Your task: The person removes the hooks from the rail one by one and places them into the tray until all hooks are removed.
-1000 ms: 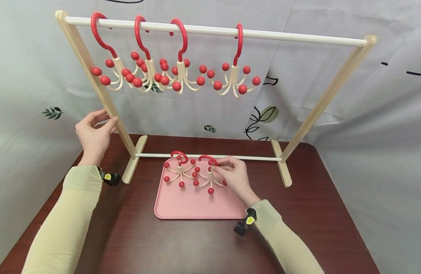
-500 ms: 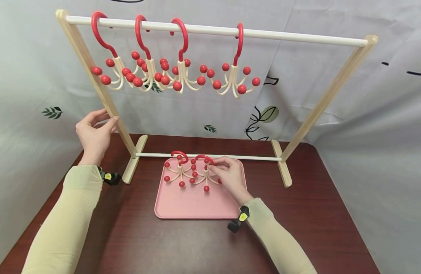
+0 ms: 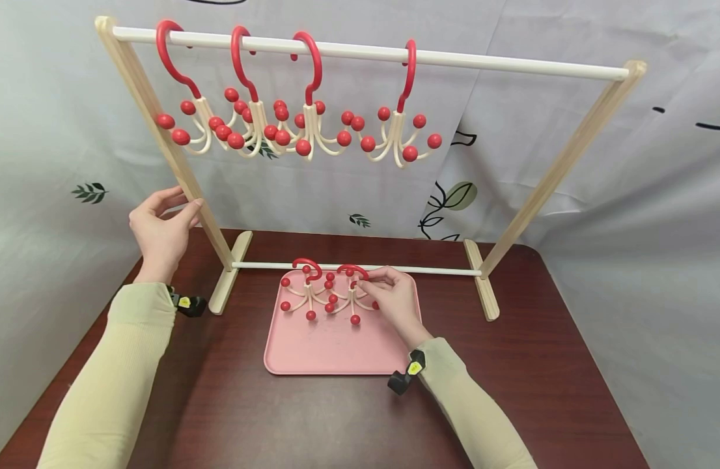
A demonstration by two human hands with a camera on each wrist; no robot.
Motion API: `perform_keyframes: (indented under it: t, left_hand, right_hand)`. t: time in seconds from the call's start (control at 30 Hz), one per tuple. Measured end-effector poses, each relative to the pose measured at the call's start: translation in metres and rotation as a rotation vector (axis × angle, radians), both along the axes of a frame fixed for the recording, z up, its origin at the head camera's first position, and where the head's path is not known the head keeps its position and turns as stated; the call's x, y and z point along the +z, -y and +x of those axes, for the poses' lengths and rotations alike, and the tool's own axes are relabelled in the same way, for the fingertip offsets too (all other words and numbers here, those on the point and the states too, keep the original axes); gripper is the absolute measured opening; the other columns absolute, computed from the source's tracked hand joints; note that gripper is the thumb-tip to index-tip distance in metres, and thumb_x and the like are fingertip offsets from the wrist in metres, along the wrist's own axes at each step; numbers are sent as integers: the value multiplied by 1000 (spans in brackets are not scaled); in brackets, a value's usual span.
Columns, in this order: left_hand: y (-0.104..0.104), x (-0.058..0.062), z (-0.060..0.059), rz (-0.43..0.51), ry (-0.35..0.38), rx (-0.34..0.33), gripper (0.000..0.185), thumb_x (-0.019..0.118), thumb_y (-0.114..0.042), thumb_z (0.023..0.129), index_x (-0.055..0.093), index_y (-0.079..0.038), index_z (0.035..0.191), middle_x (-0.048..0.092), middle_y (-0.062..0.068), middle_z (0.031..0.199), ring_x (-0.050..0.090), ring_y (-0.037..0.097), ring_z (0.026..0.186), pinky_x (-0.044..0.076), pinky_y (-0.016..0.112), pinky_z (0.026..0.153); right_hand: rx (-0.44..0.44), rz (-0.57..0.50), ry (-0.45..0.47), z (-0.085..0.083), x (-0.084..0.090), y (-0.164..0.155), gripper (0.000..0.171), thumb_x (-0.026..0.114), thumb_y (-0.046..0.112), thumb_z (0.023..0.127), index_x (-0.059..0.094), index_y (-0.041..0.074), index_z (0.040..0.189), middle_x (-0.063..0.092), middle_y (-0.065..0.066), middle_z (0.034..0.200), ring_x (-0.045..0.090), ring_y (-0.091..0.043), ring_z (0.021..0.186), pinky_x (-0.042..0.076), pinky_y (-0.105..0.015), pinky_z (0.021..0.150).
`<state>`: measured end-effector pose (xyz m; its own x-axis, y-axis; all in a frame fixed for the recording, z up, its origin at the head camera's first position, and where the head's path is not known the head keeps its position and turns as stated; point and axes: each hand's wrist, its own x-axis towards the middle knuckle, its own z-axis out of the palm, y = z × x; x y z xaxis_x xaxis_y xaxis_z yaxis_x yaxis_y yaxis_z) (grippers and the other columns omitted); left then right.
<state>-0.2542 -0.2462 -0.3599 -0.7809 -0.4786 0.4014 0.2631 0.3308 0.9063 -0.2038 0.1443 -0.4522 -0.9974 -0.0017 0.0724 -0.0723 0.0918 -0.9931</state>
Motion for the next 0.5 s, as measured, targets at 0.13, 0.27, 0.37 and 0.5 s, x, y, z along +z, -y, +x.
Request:
perform_keyframes:
  t: [0.13, 0.27, 0.37, 0.5]
  left_hand:
    - [0, 0, 0, 6, 0, -2, 33, 82, -21, 89, 77, -17, 121, 74, 6, 110, 72, 13, 88, 57, 16, 68]
    - [1, -1, 0, 4, -1, -2, 33, 82, -21, 89, 77, -17, 121, 74, 6, 110, 72, 14, 88, 57, 16, 68]
    - [1, -1, -1, 0, 0, 1, 33, 82, -21, 89, 77, -17, 121, 74, 6, 110, 72, 13, 88, 56, 16, 68]
    - [1, -1, -1, -3, 0, 1, 33, 82, -21, 89, 77, -17, 121, 74, 6, 111, 72, 11, 88, 56, 16, 68]
  right_hand:
    - [4, 4, 11, 1, -1, -2, 34, 83, 7, 86, 70, -7, 115, 75, -15, 107, 74, -17, 92, 61, -37, 81]
    - [7, 2, -1, 4, -1, -5, 36, 85, 10, 85, 73, 2, 118, 74, -13, 110, 74, -19, 96, 60, -35, 84]
    - [12, -15, -18, 6, -1, -9, 40, 86, 11, 85, 72, 3, 121, 73, -13, 114, 73, -20, 100, 59, -29, 85]
    - [26, -61, -45, 8, 0, -18, 44, 84, 5, 85, 69, -2, 125, 70, -18, 120, 70, -28, 108, 58, -30, 88]
